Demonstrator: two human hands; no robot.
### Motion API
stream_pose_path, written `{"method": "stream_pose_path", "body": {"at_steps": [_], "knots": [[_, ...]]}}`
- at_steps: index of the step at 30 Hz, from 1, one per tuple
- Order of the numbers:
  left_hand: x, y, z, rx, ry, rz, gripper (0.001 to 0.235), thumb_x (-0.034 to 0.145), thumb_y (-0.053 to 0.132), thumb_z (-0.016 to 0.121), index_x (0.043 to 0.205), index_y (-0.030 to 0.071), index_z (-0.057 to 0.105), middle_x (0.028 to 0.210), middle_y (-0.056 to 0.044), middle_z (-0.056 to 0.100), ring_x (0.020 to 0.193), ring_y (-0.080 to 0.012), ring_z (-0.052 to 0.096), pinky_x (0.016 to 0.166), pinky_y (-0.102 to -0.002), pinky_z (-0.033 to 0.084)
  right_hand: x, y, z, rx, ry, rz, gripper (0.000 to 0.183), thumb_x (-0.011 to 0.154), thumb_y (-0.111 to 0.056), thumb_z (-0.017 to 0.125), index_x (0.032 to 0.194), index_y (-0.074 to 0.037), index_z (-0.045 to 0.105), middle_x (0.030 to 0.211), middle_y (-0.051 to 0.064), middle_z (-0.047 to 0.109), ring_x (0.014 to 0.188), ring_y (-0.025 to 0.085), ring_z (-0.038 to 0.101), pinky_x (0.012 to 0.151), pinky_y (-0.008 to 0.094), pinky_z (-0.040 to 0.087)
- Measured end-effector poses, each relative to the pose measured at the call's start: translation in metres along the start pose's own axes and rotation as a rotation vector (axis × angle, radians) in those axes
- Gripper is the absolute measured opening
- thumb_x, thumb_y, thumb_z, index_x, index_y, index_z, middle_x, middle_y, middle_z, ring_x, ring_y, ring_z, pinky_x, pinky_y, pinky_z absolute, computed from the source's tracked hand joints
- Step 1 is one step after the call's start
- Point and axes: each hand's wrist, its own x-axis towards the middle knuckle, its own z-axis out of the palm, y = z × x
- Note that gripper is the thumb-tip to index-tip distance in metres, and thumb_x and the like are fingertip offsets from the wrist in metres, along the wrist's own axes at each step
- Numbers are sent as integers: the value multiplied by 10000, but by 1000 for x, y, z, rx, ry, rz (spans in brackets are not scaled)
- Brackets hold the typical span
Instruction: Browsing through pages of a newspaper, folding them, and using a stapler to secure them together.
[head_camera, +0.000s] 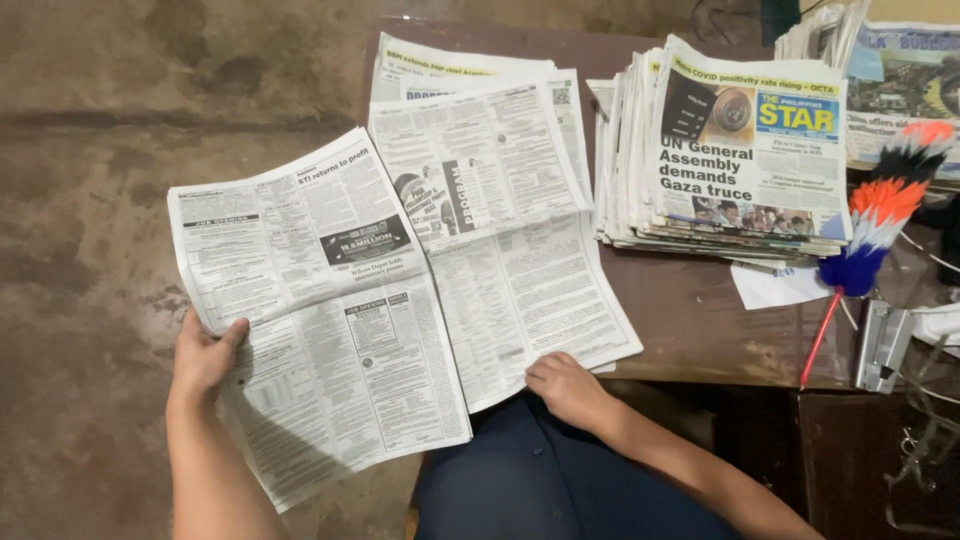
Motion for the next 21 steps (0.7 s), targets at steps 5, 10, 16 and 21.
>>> {"method": "stream_pose_path", "body": {"at_steps": [5, 10, 16, 21], "knots": [[6, 3, -1, -2, -35, -82, 443, 985, -17, 615, 1393, -52, 446, 1173, -257, 638, 959, -327, 661, 779, -396, 552, 5, -13, -43, 118, 106, 181, 95, 846, -75, 704, 784, -102, 637, 814, 28, 640, 834, 212, 604, 851, 336, 493], [16, -15, -6, -50, -63, -36, 452, 987, -34, 605, 1405, -55, 435, 1174, -246, 635, 955, -305, 647, 773, -373, 532, 0, 7, -68, 559, 156, 631, 75, 811, -93, 779, 827, -72, 708, 798, 38, 694, 702, 163, 616, 686, 283, 527], [11, -2, -9, 11, -16, -61, 462, 980, -23, 630, 1406, -54, 455, 1155, -273, 645, 928, -329, 661, 743, -394, 546, -33, 50, -59, 777, 513, 875, 94, 911, -63, 718, 931, 13, 666, 749, 42, 650, 627, 111, 547, 585, 231, 463], [8, 2, -10, -12, -11, -55, 441, 979, -37, 617, 1390, -64, 459, 1171, -268, 644, 955, -325, 663, 779, -384, 551, -39, 29, -64, 835, 529, 879, 96, 949, -36, 655, 987, 40, 700, 733, 27, 647, 597, 90, 508, 554, 205, 409]]}}
